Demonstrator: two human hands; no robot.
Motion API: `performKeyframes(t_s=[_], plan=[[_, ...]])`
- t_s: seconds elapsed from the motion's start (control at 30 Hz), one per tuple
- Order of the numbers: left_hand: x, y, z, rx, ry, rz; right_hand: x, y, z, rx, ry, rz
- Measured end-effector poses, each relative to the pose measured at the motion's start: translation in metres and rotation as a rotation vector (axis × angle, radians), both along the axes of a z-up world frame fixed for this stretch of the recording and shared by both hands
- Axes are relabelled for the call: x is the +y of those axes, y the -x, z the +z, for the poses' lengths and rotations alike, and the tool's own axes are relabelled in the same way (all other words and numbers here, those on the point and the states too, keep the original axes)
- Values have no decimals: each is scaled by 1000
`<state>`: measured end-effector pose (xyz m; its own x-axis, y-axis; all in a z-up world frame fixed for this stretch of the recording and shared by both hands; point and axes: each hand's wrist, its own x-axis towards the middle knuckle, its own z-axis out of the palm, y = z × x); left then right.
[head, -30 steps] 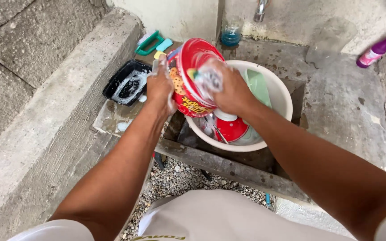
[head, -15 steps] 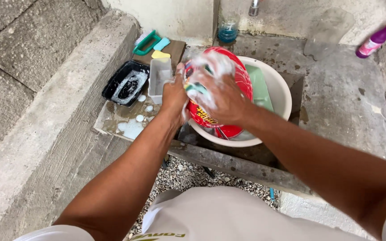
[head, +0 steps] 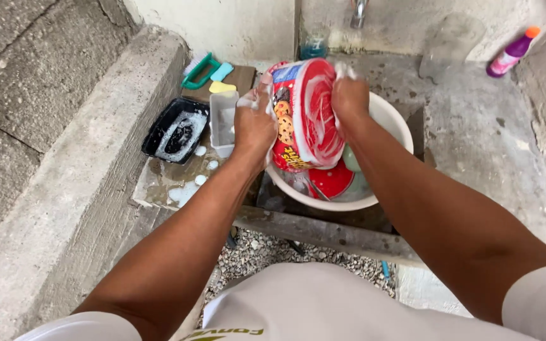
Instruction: Wash dishes, cups, and plastic containers in an outdoor sink basin using a sponge and soap.
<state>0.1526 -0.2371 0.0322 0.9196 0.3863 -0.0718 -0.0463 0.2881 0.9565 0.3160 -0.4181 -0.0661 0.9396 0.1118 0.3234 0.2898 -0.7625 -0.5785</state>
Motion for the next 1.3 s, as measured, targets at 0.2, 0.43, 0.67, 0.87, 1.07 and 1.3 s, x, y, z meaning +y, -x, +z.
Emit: performKeyframes(t_s=[0.2, 0.43, 0.67, 0.87, 1.07, 1.3], plan=[[23, -29, -34, -26, -166, -29, 68, 132, 134, 36, -374, 439], [54, -3, 31, 25, 660, 21, 76, 129, 118, -305, -43, 422], [46, -25, -15, 247, 230, -114, 57, 93, 104, 161, -157, -6], [59, -11, 13, 58, 510, -172, 96, 145, 119, -541, -28, 544], [40, 4, 19, 127, -155, -204, 48, 71, 93, 208, -559, 9], [37, 13, 38, -226, -821, -329, -8, 44, 134, 268, -1018, 46]])
